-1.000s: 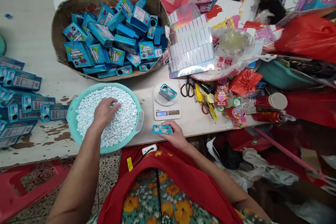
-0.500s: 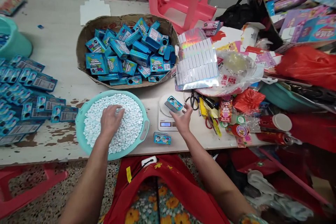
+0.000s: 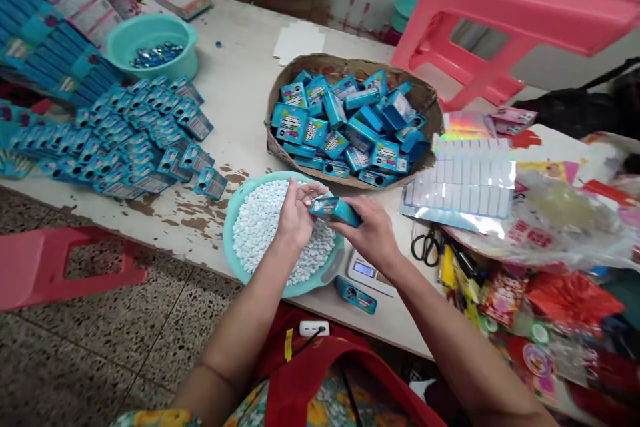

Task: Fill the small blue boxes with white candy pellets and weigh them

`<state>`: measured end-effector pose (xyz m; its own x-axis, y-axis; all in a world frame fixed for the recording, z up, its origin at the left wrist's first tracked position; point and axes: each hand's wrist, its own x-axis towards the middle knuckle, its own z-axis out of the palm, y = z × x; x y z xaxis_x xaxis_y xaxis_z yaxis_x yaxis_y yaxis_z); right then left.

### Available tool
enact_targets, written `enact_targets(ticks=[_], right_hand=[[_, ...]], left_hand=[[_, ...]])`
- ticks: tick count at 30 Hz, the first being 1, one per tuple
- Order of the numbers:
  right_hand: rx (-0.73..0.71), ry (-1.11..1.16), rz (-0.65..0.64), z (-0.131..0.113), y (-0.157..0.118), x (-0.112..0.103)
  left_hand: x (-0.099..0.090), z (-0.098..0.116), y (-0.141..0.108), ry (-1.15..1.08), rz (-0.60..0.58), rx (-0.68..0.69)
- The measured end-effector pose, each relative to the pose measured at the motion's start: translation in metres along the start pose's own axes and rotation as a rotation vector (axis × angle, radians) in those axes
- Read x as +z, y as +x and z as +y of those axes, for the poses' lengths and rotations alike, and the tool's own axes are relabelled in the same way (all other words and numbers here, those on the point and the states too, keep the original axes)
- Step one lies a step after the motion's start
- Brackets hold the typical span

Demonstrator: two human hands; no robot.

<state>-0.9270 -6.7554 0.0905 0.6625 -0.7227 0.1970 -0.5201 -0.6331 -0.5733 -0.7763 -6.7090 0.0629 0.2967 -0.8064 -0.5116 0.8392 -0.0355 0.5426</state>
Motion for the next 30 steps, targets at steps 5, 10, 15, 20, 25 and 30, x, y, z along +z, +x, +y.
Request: enact_targets(ticks=[5,10,15,20,25,30], right_hand=[[-0.069,-0.154,-0.067,-0.013,0.015,0.024],[-0.066,-0.193,-0.129,-0.025,0.004,0.02],[0.009,-0.17,-0.057,-0.02,-0.005,0.02],[0.098,-0.108,-0.033,-0.006,-0.016,0.023],[0.212,0.206,0.024,0.001,-0.036,0.012],[0.364,0.499,0.139,0.03,-0.068,-0.001]], left_hand=[[-0.026,0.001,0.011,-0.178,0.089,0.019],[-0.04,-0.007,0.012,-0.207,0.157,-0.068],[-0.038,-0.012,0.007,-0.176,0.109,-0.041],[-0.032,-0.018,0.008,-0.194,0.145,-0.048],[-0.026,-0.029,0.01,-0.236,0.228,-0.085],[-0.028,-0.03,0.011,-0.191,0.089,-0.208]])
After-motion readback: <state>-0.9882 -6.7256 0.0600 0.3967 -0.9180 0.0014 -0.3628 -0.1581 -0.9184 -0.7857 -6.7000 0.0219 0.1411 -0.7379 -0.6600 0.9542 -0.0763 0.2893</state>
